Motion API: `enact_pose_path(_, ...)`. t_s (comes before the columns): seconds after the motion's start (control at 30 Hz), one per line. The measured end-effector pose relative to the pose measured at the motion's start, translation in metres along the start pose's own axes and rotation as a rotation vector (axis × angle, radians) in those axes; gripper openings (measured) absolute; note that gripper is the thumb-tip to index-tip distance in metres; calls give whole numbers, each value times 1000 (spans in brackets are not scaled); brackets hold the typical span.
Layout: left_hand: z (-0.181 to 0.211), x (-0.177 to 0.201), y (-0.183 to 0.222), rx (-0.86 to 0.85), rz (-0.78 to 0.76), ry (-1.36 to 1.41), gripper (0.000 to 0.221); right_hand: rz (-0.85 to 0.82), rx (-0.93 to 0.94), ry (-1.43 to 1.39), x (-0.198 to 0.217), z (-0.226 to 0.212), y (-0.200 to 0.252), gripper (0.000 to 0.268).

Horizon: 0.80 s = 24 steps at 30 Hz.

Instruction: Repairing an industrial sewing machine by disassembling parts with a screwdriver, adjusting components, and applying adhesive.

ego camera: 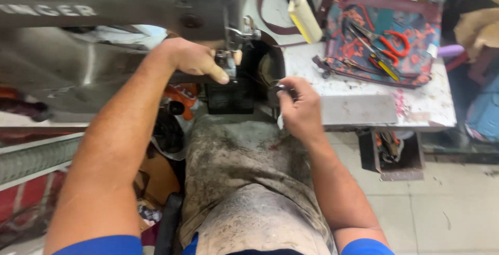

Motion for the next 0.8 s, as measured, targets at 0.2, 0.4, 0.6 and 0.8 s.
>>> enact_pose_path(0.2, 21, -25, -38, -186, -100, 79, 47, 50, -123, 297, 122, 47, -50, 33)
enact_pose_path(0.4, -6, -11, -32, -256, -109, 159, 37, -73, -187, 838, 138, 95, -68, 24)
enact_pose_path(0.6, -7, 12, 11, 92, 10, -207, 44, -109, 393, 305, 15, -40, -15, 23)
enact_pose_path(0.8, -7, 12, 10, -67, 161, -227, 73, -219, -198, -449, -107, -12, -8, 29)
Point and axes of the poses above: each hand's wrist, its own y-axis away from the middle knuckle, its own x-axis out of the back of the hand, z = x × y, the point moved 4 cm from there along -y, towards the middle knuckle, and after that the axes turned 12 degrees about z, right-handed, at the moved point
